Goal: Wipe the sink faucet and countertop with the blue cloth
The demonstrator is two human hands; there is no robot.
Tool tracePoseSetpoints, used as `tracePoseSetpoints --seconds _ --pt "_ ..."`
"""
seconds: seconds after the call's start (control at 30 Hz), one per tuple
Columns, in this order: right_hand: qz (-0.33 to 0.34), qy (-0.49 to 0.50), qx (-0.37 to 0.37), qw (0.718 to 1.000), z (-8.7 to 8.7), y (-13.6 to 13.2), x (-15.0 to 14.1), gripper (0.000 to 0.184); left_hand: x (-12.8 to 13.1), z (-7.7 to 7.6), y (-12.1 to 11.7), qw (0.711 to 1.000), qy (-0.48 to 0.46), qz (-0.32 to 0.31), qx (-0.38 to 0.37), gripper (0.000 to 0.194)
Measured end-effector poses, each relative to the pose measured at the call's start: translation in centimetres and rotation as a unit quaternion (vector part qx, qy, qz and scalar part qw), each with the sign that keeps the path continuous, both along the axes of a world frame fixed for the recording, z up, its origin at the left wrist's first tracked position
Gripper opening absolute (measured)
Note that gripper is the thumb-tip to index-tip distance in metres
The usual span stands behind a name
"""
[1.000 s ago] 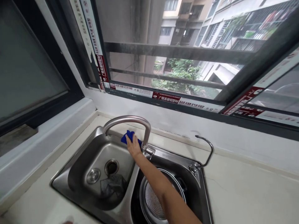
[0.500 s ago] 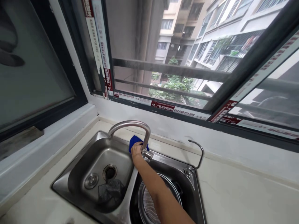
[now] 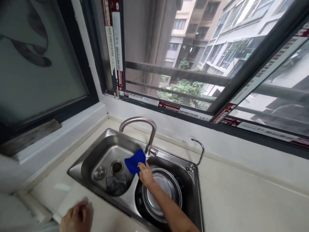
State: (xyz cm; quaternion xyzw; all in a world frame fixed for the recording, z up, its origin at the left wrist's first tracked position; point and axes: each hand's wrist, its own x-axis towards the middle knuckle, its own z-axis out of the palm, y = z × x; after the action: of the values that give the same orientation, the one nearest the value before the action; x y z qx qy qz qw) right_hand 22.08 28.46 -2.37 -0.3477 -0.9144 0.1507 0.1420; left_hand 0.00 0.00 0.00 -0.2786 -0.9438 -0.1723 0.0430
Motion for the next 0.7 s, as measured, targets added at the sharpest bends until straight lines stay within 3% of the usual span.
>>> tracePoseSetpoints --seconds 0.13,0.3,0.53,0.7 --pt "0.015 0.016 -0.039 0.999 -0.5 -5.2 0.0 0.051 0.5 1.6 0.7 0.999 -0.019 0.018 -0.024 0.039" --pt "0.028 0.037 -0.076 0.996 -0.1 -11.1 -0.7 0.048 0.9 1.5 0.7 0.999 -0.012 0.031 -0.032 0.039" --pt "0.041 0.031 -0.113 0.992 1.1 -15.6 0.2 0.041 1.1 2.7 1.1 0.999 -0.013 0.027 -0.022 0.044" --pt "-0.030 0.014 -0.113 0.993 1.5 -17.1 3.8 0.043 0.8 2.2 1.9 1.000 -0.004 0.031 0.004 0.053"
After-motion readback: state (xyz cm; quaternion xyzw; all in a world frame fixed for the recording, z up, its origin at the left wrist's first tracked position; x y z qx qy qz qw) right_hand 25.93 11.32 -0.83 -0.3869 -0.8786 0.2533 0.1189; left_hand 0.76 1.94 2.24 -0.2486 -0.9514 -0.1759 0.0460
